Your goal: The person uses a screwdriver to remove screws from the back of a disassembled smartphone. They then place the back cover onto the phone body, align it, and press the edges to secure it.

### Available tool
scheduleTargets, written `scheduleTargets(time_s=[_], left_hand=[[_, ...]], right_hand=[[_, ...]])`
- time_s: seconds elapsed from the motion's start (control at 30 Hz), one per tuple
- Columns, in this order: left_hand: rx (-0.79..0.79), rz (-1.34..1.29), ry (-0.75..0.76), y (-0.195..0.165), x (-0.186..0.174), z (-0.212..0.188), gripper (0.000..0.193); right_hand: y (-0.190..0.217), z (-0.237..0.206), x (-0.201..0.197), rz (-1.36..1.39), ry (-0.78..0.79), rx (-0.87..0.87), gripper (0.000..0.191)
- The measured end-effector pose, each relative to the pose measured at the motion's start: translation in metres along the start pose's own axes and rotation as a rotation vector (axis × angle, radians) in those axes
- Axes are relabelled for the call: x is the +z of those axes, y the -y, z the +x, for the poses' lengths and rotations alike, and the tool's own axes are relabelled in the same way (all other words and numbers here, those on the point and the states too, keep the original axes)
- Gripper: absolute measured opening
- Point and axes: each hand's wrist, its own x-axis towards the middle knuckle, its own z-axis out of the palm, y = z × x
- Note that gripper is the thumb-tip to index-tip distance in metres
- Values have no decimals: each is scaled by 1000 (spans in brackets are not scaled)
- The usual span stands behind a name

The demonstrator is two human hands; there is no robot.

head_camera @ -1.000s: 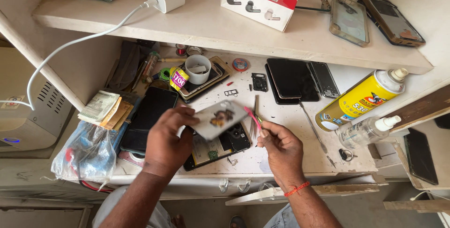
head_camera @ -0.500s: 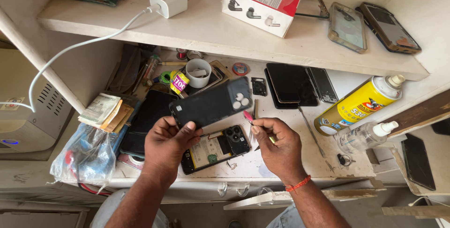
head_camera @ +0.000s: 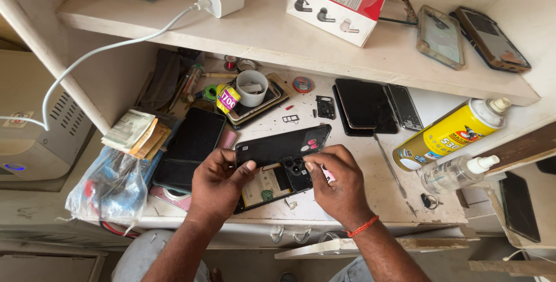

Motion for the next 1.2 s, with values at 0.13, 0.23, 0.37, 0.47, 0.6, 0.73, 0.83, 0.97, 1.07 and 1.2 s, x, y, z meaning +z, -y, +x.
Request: scheduleTargets(time_s=[0.13,0.23,0.37,0.47,0.6,0.73,0.83,0.97,1.07,1.2], left_hand=[[7,-64,17,-4,3,-1,14],[-19,-80,30,-6,2,-1,15],[-37,-130,60,-8,2,-1,15],[-26,-156,76,-9,3,-1,16],[-41,-159,81,-9,3,-1,13],[-40,-132,86,-8,3,-1,14],[-25,-139,95,-5,2,1,14],[1,-215,115,0,2,4,17],[-10,-199,118,1,1,5,16],[-62,-161,118,-2,0,5,15]], right_hand=[[6,3,5,-114,35,-40,12],[7,6,9,-127,58,-46,13],[7,9,10,-146,83,-81,13],[8,9,10,-154,81,-107,12],[11,10,9,-173,69,-112,11],[13,16,6,-166,106,-194,10],[15,23,2,-153,180,-192,9],[17,28,-5,-167,226,-239,10],[18,30,-8,-172,224,-303,14],[16,27,-8,-172,203,-330,17]])
